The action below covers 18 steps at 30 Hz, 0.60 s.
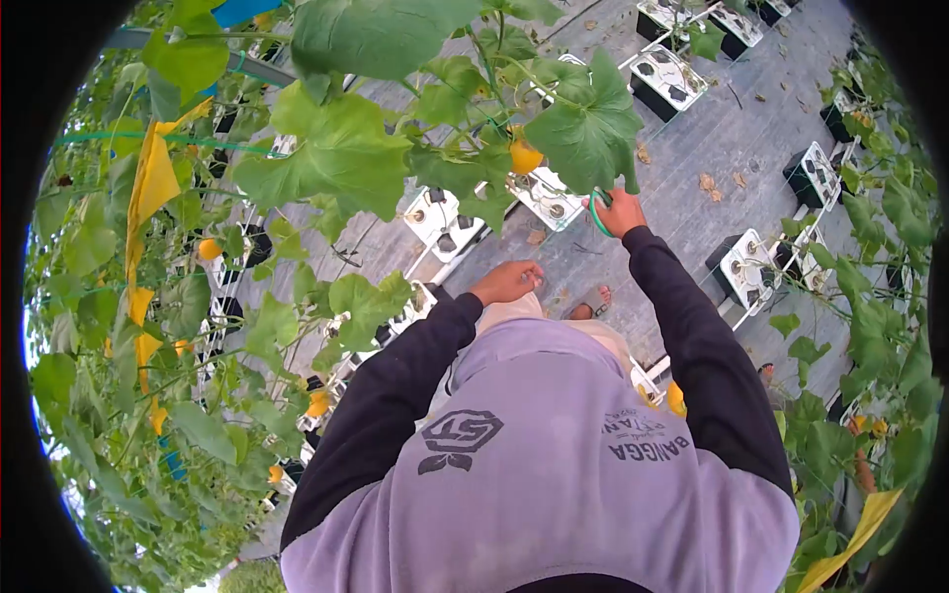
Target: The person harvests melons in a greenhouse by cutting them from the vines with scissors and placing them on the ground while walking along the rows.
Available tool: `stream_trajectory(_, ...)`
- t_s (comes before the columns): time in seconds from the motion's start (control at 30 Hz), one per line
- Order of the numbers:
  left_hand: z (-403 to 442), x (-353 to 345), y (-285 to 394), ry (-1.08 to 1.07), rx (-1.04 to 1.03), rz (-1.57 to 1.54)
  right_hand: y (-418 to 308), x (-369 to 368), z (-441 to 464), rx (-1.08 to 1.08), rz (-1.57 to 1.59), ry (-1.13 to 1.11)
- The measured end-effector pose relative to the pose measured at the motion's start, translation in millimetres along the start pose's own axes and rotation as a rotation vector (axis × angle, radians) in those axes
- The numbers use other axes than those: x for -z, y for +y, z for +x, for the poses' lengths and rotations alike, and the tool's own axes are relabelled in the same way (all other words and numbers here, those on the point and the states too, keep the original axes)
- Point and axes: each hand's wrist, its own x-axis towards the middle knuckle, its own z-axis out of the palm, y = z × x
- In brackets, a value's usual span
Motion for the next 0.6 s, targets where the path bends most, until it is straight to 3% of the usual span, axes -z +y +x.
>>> stream_trajectory(0.03,-19,-9,-5,0.008,0.021,0.001,24,-29,34,0.160,-0.209,0.081)
stream_trajectory(0.1,-49,-35,-42,0.110,0.090,0.244,43,-39,78,0.408,0.025,0.094)
stream_trajectory(0.2,-67,-58,-67,0.287,0.390,-0.125,-28,11,93,0.341,-0.078,-0.146)
stream_trajectory(0.27,-61,-47,-70,0.350,0.424,-0.171,-69,33,98,0.301,-0.160,-0.266)
stream_trajectory(0.37,-33,-19,-65,0.435,0.277,-0.167,-90,35,109,0.280,-0.202,-0.332)
stream_trajectory(0.47,-11,27,-21,0.420,0.120,-0.066,-75,20,120,0.321,-0.156,-0.247)
stream_trajectory(0.53,8,49,0,0.542,-0.188,-0.092,-73,16,124,0.317,-0.122,-0.233)
stream_trajectory(0.6,18,76,47,0.558,-0.212,-0.106,-91,26,120,0.278,-0.116,-0.225)
